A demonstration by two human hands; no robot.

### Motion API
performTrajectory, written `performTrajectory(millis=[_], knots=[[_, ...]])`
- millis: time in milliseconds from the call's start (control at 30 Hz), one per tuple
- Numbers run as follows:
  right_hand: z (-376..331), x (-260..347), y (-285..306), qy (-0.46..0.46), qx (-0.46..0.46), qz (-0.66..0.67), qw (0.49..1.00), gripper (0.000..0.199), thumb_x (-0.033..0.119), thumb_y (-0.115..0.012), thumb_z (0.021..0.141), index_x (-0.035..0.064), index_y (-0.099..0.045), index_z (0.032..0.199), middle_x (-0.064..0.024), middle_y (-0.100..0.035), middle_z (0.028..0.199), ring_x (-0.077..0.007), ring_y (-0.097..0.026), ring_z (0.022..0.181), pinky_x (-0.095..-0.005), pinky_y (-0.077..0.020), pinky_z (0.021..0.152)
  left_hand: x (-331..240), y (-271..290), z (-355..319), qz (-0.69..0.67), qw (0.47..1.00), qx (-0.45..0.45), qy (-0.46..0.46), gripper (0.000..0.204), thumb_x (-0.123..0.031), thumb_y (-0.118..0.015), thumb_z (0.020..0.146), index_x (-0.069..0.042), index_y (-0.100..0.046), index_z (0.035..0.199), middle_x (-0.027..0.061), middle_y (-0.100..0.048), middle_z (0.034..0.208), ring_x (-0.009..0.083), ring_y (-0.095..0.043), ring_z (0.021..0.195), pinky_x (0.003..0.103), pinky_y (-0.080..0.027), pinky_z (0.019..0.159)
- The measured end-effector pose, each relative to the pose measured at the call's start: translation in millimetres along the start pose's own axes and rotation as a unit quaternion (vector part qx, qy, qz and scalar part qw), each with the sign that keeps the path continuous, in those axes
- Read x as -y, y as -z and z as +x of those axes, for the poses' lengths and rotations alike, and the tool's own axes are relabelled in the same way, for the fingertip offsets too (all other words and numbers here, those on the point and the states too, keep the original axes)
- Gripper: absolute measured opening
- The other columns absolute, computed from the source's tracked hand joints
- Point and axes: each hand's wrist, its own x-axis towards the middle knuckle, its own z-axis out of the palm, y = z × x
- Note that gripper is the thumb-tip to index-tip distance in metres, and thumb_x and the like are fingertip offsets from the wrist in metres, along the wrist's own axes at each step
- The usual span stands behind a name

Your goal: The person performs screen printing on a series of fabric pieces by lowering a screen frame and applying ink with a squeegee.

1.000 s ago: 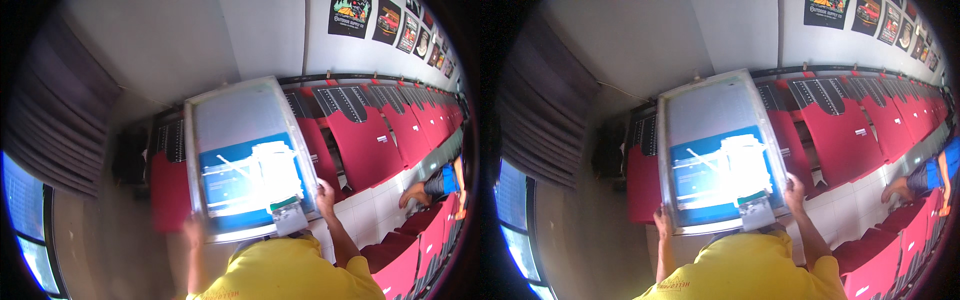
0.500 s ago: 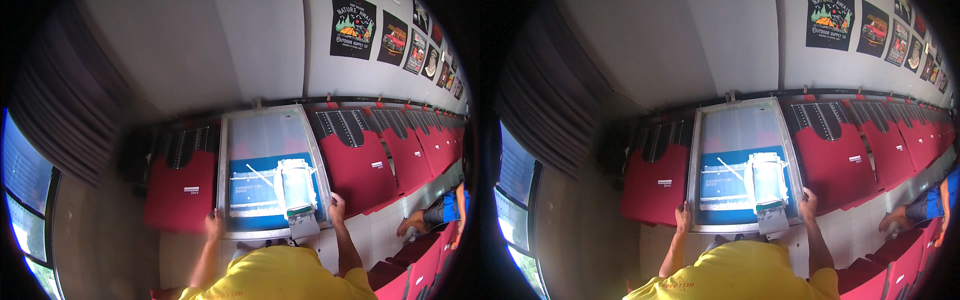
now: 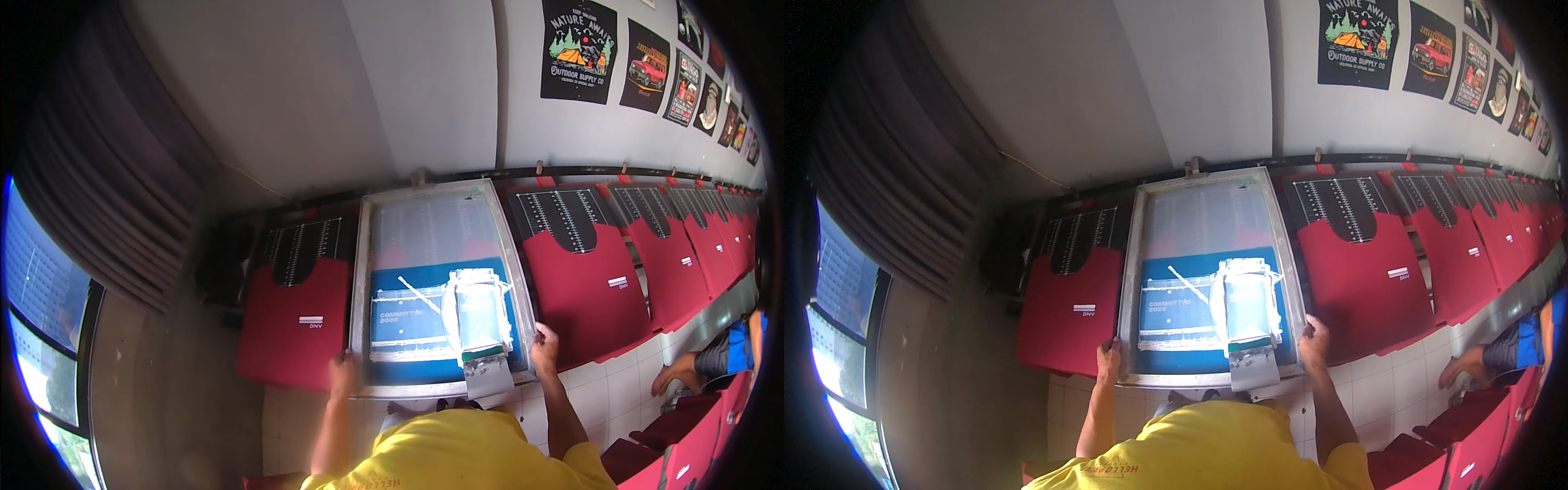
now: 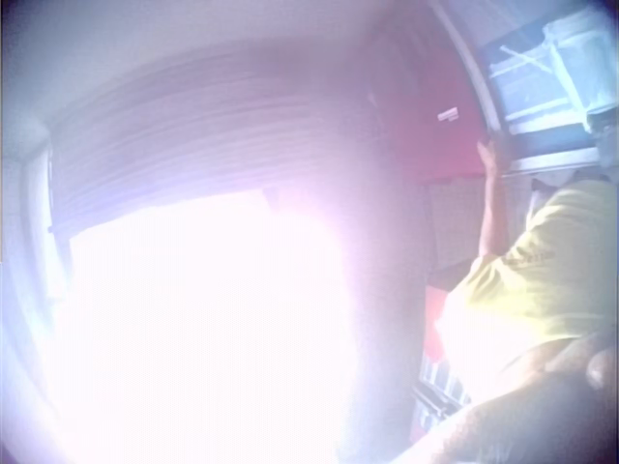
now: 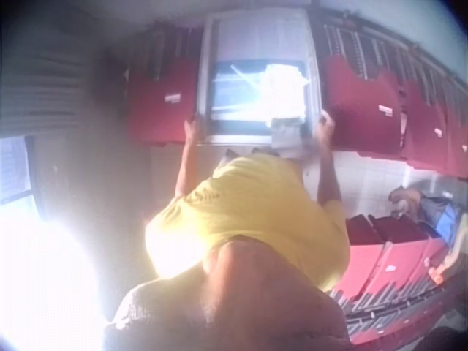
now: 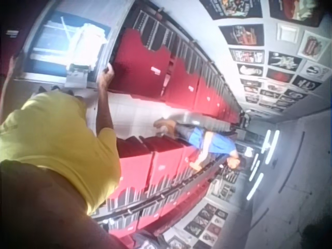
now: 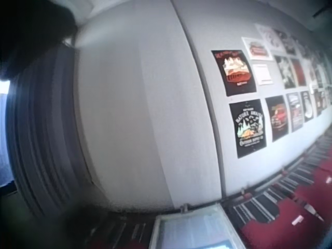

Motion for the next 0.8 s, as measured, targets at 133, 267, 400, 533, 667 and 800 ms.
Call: performTrajectory(millis=[133, 267, 400, 533, 667, 800], knots=[[-0.9, -12.5, -13.2, 0.018, -0.026, 0.048, 0.998, 0.026, -0.001, -0.058, 0.088, -0.0046, -0.067, 0.112, -0.0207, -0.071, 0.107, -0.0300, -0.068, 0.102, -0.0368, -0.0515, 0.092, 20.6, 2.2, 17.7, 0.080, 0.996, 0.024, -0.010, 0.033, -0.027, -0.056, 0.095, 0.004, -0.069, 0.092, 0.0162, -0.068, 0.073, 0.0242, -0.065, 0.066, 0.039, -0.048, 0.062], [1.8, -28.7, -29.4, 0.050, -0.071, -0.004, 0.996, 0.024, 0.000, -0.055, 0.088, -0.0012, -0.069, 0.107, -0.0216, -0.070, 0.105, -0.0346, -0.068, 0.101, -0.0392, -0.0524, 0.089, 31.3, 0.9, 39.2, 0.190, 0.979, 0.038, -0.070, 0.030, -0.027, -0.060, 0.090, 0.001, -0.071, 0.089, 0.0200, -0.068, 0.072, 0.0337, -0.068, 0.069, 0.043, -0.050, 0.063], [0.4, -25.2, -30.0, 0.072, -0.048, -0.063, 0.994, 0.027, 0.006, -0.057, 0.089, 0.0014, -0.066, 0.115, -0.0216, -0.068, 0.111, -0.0369, -0.065, 0.105, -0.0415, -0.0505, 0.092, 66.3, -6.3, 50.0, 0.197, 0.975, 0.009, -0.104, 0.026, -0.025, -0.062, 0.088, 0.000, -0.071, 0.089, 0.0209, -0.069, 0.076, 0.0401, -0.068, 0.075, 0.047, -0.053, 0.069], [-14.9, 6.3, -5.8, 0.137, 0.026, -0.141, 0.980, 0.043, 0.016, -0.062, 0.090, 0.0053, -0.057, 0.131, -0.0199, -0.061, 0.125, -0.0388, -0.058, 0.116, -0.0468, -0.0454, 0.099, 51.2, -12.2, 37.1, 0.199, 0.956, -0.070, -0.205, 0.024, -0.020, -0.064, 0.088, 0.000, -0.069, 0.099, 0.0215, -0.070, 0.090, 0.0418, -0.067, 0.086, 0.047, -0.054, 0.078], [-68.2, 108.9, 36.4, 0.338, 0.231, -0.227, 0.884, 0.060, 0.023, -0.069, 0.087, 0.0083, -0.048, 0.141, -0.0133, -0.050, 0.142, -0.0360, -0.049, 0.126, -0.0488, -0.0400, 0.106, -0.5, -29.8, -21.5, -0.047, 0.970, -0.007, -0.237, 0.020, -0.015, -0.060, 0.096, 0.002, -0.066, 0.105, 0.0181, -0.070, 0.102, 0.0259, -0.068, 0.094, 0.038, -0.053, 0.084], [-79.2, 107.0, 39.8, 0.386, 0.367, -0.399, 0.746, 0.073, 0.025, -0.075, 0.080, 0.0095, -0.045, 0.144, -0.0080, -0.045, 0.147, -0.0305, -0.045, 0.129, -0.0465, -0.0362, 0.109, -62.5, -51.1, -92.9, -0.001, 0.922, 0.328, -0.205, 0.021, -0.013, -0.060, 0.097, -0.007, -0.070, 0.115, 0.0166, -0.067, 0.120, 0.0301, -0.064, 0.113, 0.040, -0.051, 0.098]])
